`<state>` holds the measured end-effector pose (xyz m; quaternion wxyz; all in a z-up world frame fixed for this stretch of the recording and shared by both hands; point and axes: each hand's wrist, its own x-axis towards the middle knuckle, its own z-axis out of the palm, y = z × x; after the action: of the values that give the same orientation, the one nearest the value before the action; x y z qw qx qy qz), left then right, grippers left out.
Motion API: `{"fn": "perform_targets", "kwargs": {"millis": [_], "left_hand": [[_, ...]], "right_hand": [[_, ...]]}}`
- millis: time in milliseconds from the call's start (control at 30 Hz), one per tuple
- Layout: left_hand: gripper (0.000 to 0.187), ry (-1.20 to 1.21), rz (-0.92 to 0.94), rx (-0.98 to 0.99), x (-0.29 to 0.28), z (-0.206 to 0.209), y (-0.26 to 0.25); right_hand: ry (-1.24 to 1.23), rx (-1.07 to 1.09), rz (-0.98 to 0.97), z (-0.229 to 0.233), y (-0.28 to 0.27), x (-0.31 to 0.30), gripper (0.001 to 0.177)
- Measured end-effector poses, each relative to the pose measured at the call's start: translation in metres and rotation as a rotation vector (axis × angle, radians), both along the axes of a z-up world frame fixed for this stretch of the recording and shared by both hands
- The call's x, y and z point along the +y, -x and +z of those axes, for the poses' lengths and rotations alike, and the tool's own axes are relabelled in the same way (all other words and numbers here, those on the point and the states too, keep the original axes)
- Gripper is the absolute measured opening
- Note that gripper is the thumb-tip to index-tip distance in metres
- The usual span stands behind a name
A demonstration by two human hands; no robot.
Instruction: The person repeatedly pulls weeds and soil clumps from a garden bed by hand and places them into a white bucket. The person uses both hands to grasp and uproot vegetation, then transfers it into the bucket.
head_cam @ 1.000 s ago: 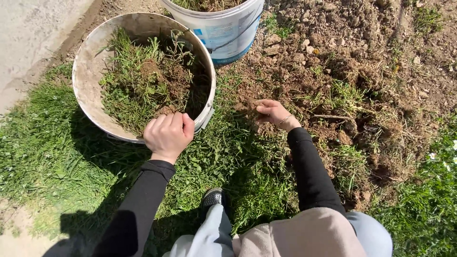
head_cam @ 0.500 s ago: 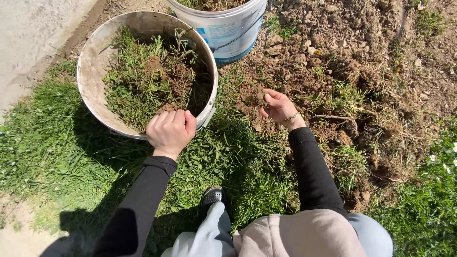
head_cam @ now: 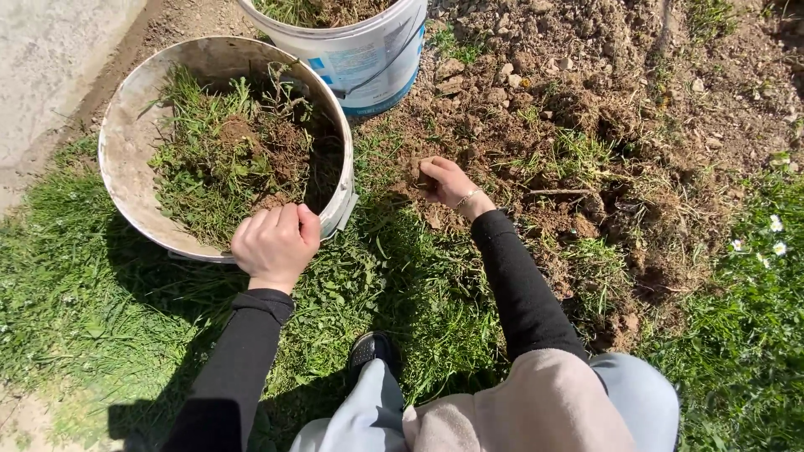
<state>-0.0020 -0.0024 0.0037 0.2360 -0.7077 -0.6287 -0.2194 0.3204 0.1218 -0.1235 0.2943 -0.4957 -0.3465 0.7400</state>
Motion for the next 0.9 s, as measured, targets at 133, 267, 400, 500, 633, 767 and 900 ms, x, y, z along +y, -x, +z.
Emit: {"fn": "perform_targets", "kwargs": {"millis": [133, 267, 400, 500, 633, 767, 900], "left_hand": [[0.032, -0.037, -0.01, 0.02, 0.002, -0.005, 0.002], [0.033, -0.059, -0.016, 0.041, 0.002, -0.007, 0.004], [0.03, -0.04, -0.012, 0.087, -0.002, -0.001, 0.003], [0.025, 0.022, -0.004, 0.08, -0.004, -0.022, 0.014], [0.038, -0.038, -0.03, 0.097, -0.001, 0.003, 0.003], [0.034, -0.047, -0.015, 0.115, -0.002, -0.012, 0.012], [0.03, -0.056, -0.021, 0.121, -0.003, -0.024, 0.02]], "right_hand": [[-0.048, 0.066, -0.111, 0.026, 0.017, 0.002, 0.042], [-0.353, 0.32, -0.141, 0.109, 0.068, 0.016, 0.047], [-0.603, 0.32, 0.226, 0.191, 0.136, 0.029, 0.049], [-1.164, -0.481, 0.258, 0.206, 0.158, 0.029, 0.045], [-1.074, -0.529, 0.021, 0.18, 0.088, 0.021, 0.021], [-0.687, -0.835, -0.099, 0.076, -0.03, 0.02, 0.015], [-0.421, -1.482, 0.066, 0.001, -0.152, 0.0, 0.038]]}}
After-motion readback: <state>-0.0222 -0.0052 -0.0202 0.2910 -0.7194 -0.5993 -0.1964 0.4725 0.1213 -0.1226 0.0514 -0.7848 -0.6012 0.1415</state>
